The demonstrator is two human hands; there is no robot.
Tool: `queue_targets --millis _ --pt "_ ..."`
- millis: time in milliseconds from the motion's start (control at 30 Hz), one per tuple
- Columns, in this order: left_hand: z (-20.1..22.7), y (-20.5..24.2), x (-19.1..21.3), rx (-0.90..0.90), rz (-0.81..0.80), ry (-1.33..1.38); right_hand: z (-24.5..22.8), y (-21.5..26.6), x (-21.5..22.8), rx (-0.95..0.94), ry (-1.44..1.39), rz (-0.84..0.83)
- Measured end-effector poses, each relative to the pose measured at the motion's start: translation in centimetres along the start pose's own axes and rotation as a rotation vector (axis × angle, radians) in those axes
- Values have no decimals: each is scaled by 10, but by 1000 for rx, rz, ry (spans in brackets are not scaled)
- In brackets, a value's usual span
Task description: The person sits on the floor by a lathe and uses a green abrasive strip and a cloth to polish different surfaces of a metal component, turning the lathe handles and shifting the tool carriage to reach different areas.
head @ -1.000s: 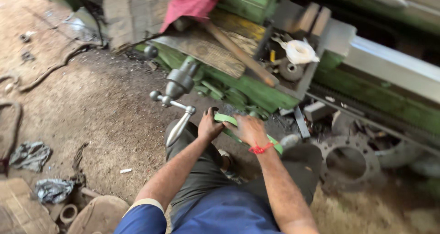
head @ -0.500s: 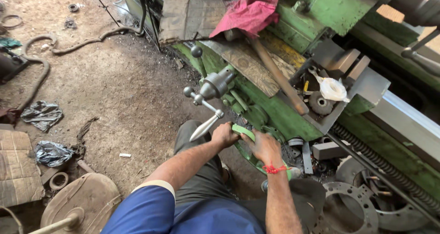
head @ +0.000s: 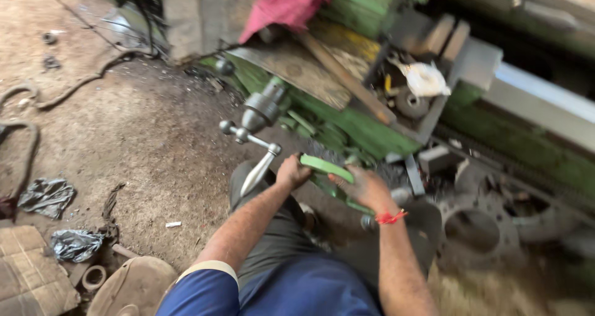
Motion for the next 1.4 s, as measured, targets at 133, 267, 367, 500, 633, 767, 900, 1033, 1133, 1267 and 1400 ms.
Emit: queue_targets --millis 133,267,367,500,633,767,900,1033,1133,1267,1400 --pt "-8 -9 -8 -23 13 -46 30 6 6 96 -110 47" --pt "3 -1 -2 4 -39 -23 28 16 -1 179 -179 163" --pt "17 1 5 29 -57 -7 23 18 2 159 -174 191" --pt "23 7 8 56 -70 33 18 20 2 204 -140 241" --pt "21 4 8 20 -70 50 20 17 0 167 -128 222" --pt "18 3 6 30 -66 15 20 16 -1 215 -142 245" --pt "21 4 6 6 -36 -20 19 16 0 216 -146 267" --pt "19 2 6 27 -39 -18 18 15 0 214 -128 256" --pt "17 2 3 29 -40 -2 17 16 1 187 -127 265" --pt "16 3 3 17 -38 -14 16 17 1 156 -115 266" --pt "18 2 5 3 -36 -21 16 15 0 144 -110 266"
Point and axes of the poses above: each hand's wrist, its own y-axis away from the middle knuckle, its own x-axis out of the back of the hand, z = x × y, the point moved 3 cm from there along -y, towards the middle knuckle, and after that the axes turned 10 degrees about -x, right-handed, at the moved point
